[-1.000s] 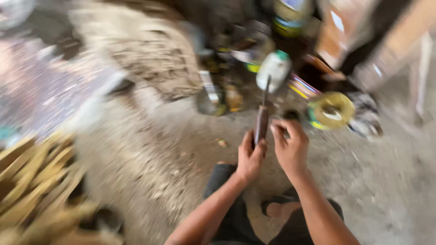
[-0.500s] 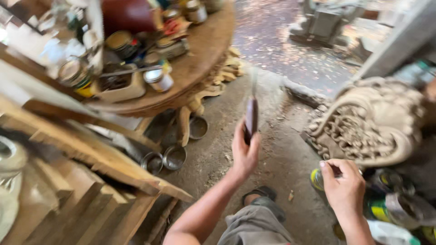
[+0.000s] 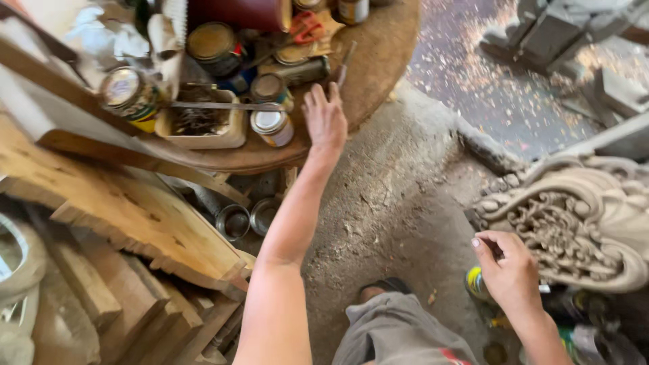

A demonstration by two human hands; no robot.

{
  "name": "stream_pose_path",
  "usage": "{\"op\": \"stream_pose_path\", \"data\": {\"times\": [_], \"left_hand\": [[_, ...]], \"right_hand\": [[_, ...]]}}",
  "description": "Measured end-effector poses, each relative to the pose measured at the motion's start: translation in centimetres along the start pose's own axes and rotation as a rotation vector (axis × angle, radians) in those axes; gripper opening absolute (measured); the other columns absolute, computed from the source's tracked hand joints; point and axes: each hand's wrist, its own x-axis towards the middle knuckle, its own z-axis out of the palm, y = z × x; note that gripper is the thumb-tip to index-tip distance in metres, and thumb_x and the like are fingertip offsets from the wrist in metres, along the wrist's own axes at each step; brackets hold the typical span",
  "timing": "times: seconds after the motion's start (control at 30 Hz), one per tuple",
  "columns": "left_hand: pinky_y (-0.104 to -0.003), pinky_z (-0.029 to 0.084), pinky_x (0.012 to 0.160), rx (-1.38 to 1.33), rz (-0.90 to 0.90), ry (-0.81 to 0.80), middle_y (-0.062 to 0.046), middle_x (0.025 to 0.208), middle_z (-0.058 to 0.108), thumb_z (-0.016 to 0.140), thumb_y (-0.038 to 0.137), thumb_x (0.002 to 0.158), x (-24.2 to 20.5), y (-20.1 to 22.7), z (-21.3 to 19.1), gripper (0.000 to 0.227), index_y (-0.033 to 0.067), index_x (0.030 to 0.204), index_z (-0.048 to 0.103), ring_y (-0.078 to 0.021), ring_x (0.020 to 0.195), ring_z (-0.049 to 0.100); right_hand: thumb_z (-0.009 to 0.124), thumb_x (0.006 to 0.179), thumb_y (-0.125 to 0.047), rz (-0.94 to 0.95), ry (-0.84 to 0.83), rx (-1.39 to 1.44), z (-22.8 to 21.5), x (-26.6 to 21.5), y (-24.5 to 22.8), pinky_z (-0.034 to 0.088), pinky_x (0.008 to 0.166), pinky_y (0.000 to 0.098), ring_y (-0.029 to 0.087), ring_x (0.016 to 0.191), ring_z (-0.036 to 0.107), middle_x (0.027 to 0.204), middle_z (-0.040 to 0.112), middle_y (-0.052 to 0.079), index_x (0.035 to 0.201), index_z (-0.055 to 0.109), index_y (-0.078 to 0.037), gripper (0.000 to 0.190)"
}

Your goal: The person uses a spray gun to apply finish to a wooden cabinet, then retrieves a cloth and liquid from a paint can to wipe the cabinet surface. The person kneels to open a can, dips a cloth, and wipes the cabinet top and front panels.

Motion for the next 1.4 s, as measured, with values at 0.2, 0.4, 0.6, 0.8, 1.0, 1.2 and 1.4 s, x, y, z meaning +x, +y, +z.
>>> {"op": "stream_pose_path", "data": {"times": [0.2, 0.4, 0.6, 0.8, 1.0, 1.2, 1.4], "left_hand": [[-0.052, 0.040, 0.106, -0.154, 0.028, 0.287, -0.020, 0.130, 0.053, 0.076, 0.018, 0.085, -2.7, 1.4, -2.4, 0.052, 0.0054, 0.134, 0.060, -0.0393, 0.123, 0.048], [-0.049, 0.040, 0.110, -0.426, 0.213, 0.424, -0.015, 0.138, 0.051, 0.075, 0.012, 0.096, -8.6, 8.7, -2.9, 0.047, 0.0056, 0.140, 0.058, -0.0311, 0.129, 0.046], [-0.035, 0.051, 0.067, -0.765, 0.144, 0.037, -0.007, 0.084, 0.068, 0.072, 0.012, 0.101, -11.2, 12.3, -3.2, 0.009, 0.0060, 0.097, 0.077, -0.0192, 0.075, 0.061], [-0.037, 0.053, 0.073, -1.058, 0.652, -0.798, -0.015, 0.086, 0.063, 0.067, -0.001, 0.093, -32.0, 24.7, -9.3, 0.034, 0.0027, 0.127, 0.070, -0.0241, 0.078, 0.060], [-0.046, 0.054, 0.096, -1.122, 1.278, -1.263, -0.021, 0.126, 0.061, 0.072, 0.006, 0.088, -51.4, 29.9, -11.5, 0.041, 0.0044, 0.128, 0.065, -0.0404, 0.116, 0.062], [-0.046, 0.054, 0.094, -0.933, 1.433, -1.469, -0.019, 0.121, 0.064, 0.073, 0.010, 0.091, -67.9, 33.4, -2.6, 0.036, 0.0069, 0.126, 0.068, -0.0403, 0.113, 0.063], [-0.046, 0.053, 0.097, -1.141, 1.452, -1.348, -0.017, 0.122, 0.064, 0.073, 0.007, 0.089, -84.0, 39.8, 10.3, 0.035, 0.0057, 0.124, 0.065, -0.0397, 0.115, 0.063]], "right_hand": [[0.074, 0.092, -0.016, 0.166, 0.067, -0.014, -0.9, -3.9, 4.7, 0.055, 0.071, 0.0346, 0.022, 0.076, 0.069, 0.095, 0.071, 0.011, 0.107, 0.072, -0.005, 0.019], [0.076, 0.091, -0.017, 0.402, 0.206, -0.055, -2.3, -13.3, 8.8, 0.052, 0.071, 0.0338, 0.023, 0.073, 0.066, 0.089, 0.070, 0.011, 0.099, 0.073, -0.004, 0.016], [0.079, 0.094, -0.019, 0.623, 0.386, -0.166, -4.6, -23.8, 9.6, 0.047, 0.065, 0.0358, 0.024, 0.062, 0.057, 0.074, 0.061, 0.012, 0.080, 0.064, 0.001, 0.029], [0.076, 0.088, -0.009, 0.594, 0.778, 0.071, -2.7, -33.6, 11.7, 0.052, 0.067, 0.0312, 0.019, 0.075, 0.065, 0.086, 0.068, 0.007, 0.100, 0.071, -0.004, 0.014], [0.079, 0.091, -0.014, 0.961, 0.828, 0.183, 6.7, -46.8, 19.7, 0.058, 0.068, 0.0347, 0.020, 0.077, 0.070, 0.090, 0.070, 0.011, 0.098, 0.077, -0.009, 0.009], [0.082, 0.087, -0.020, 1.290, 1.078, 0.053, 17.1, -62.8, 32.1, 0.058, 0.071, 0.0393, 0.027, 0.083, 0.071, 0.105, 0.072, 0.013, 0.106, 0.077, -0.009, 0.023], [0.089, 0.085, -0.023, 1.286, 1.145, -0.354, 21.6, -71.4, 50.1, 0.056, 0.081, 0.0457, 0.035, 0.094, 0.067, 0.104, 0.068, 0.015, 0.106, 0.075, -0.009, 0.029]]}}
